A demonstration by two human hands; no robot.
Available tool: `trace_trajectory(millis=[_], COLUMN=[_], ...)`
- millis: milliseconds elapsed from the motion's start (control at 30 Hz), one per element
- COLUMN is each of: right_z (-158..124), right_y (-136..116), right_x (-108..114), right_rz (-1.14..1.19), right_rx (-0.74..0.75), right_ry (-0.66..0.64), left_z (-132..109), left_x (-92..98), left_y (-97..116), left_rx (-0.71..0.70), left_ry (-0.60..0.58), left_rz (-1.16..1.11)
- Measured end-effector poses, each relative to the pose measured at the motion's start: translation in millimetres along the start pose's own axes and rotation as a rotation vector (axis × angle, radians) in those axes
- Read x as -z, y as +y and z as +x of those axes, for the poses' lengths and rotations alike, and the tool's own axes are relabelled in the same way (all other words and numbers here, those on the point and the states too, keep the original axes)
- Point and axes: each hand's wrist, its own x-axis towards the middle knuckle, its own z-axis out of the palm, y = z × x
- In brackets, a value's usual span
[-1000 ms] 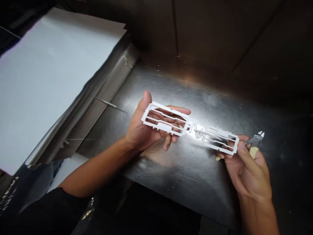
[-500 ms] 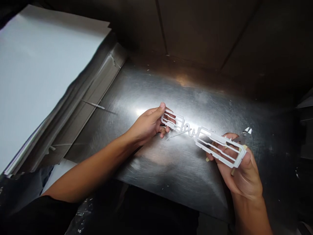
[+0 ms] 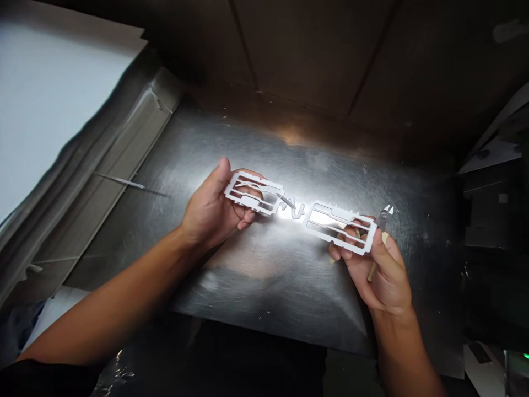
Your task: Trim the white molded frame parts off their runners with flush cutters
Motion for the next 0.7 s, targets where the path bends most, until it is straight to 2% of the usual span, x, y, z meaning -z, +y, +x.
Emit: trace_trajectory(millis=[167,500,700], right_z=[-0.4,0.8,0.9], right_y=[0.5,0.6,1.1], right_x=[0.6,0.0,-1.5], right_rz=[-0.023,-0.053,-0.263], right_rx=[-0.011,0.023,0.206], right_ry=[0.027,0.055,0.180], left_z=[-5.5,-6.2,-3.4], left_x=[-5.6,-7.6,-6.9], left_y=[10.6,10.4,8.3], left_rx=[0.005,-0.008,-0.002], left_ry=[-0.024,0.017,0.011], left_rz=[-0.047,-0.032,-0.067])
